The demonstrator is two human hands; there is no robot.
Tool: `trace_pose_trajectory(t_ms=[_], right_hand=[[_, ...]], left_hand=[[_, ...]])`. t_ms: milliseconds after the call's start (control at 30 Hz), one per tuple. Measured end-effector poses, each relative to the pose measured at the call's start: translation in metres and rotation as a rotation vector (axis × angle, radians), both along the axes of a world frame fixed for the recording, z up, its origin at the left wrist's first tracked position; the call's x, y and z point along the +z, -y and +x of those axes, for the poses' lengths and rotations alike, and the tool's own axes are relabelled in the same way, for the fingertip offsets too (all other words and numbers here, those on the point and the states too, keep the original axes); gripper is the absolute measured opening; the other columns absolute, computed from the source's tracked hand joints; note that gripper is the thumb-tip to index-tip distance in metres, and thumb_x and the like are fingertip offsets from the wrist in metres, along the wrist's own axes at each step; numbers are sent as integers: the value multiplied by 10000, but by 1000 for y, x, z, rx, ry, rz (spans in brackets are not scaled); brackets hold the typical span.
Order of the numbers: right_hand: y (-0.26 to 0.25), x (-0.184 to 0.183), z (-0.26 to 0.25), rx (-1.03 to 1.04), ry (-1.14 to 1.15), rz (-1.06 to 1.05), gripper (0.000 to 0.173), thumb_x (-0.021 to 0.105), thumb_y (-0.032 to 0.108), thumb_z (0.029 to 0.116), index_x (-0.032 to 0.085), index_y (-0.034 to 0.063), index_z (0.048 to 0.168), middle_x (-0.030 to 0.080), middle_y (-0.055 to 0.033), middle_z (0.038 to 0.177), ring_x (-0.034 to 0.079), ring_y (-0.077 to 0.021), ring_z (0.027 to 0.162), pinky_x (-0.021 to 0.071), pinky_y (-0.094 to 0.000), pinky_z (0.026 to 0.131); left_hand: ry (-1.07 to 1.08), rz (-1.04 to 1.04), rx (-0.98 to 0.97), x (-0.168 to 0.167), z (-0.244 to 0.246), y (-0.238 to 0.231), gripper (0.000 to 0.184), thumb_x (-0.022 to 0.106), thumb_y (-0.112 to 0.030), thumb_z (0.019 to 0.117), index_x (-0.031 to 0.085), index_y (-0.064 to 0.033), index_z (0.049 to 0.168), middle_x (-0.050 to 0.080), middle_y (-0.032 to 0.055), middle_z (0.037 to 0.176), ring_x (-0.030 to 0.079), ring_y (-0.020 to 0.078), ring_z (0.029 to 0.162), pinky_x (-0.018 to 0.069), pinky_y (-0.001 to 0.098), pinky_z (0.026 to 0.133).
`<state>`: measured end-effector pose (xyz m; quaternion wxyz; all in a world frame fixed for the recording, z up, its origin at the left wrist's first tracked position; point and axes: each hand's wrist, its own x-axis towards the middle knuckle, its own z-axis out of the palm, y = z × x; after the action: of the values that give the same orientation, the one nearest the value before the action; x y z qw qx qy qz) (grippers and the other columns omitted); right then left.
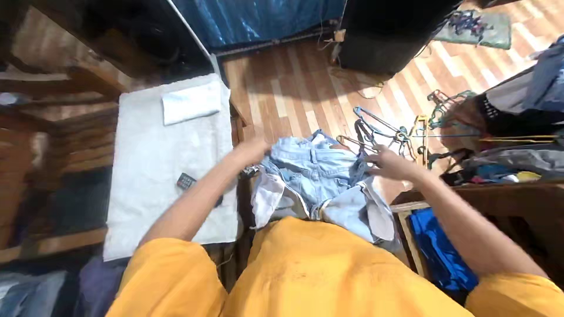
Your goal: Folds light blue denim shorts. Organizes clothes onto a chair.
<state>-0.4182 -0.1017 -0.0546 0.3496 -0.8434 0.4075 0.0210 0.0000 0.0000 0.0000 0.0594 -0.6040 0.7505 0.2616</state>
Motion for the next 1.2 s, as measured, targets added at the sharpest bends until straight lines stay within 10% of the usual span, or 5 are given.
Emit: trace_pose_trajectory(t_ms=[233, 433, 800, 967, 1200], right_hand=[[-36, 14, 43, 428, -169, 176, 278, 675, 276, 992, 742, 6, 996, 709, -159, 947, 678, -330, 942, 517, -569, 900], [-38, 4, 55, 690, -415, 340, 431, 716, 421, 941, 734, 23, 1105, 672, -221, 1108, 598, -422, 1128, 427, -636, 1000], [-48, 2, 57, 724, -284, 631, 252, 751, 117, 913, 654, -53, 1071, 644, -187, 930, 629, -310, 884, 502, -524, 826], [-48, 6, 51, 706, -156, 615, 179, 736, 63, 857, 606, 11, 968, 556, -94, 789, 553, -214, 719, 457, -432, 652], [-56, 34, 51, 449, 126, 89, 79, 726, -8, 846, 682, 29, 901, 633, -130, 1017, 659, -242, 884, 589, -430, 759]], left_hand=[[-31, 107, -158, -4, -24, -10, 278, 478, -111, 1046, 713, 33, 1084, 699, 228, 1097, 656, 409, 1108, 483, 612, 954], [293, 638, -85, 28, -58, 9, 716, 562, -624, 979, 703, 78, 985, 679, 290, 1031, 645, 462, 1065, 461, 692, 914], [-347, 339, -374, 15, -52, -14, 237, 733, -32, 895, 674, -7, 1123, 704, 171, 1005, 686, 343, 947, 534, 590, 833], [-352, -163, -228, -11, -47, -20, 247, 659, -32, 930, 677, -43, 1176, 736, 174, 1043, 729, 393, 909, 553, 623, 725], [-162, 9, -119, -57, -71, 9, 345, 495, -302, 1086, 690, -60, 1235, 713, 190, 1123, 695, 406, 1039, 518, 647, 825]])
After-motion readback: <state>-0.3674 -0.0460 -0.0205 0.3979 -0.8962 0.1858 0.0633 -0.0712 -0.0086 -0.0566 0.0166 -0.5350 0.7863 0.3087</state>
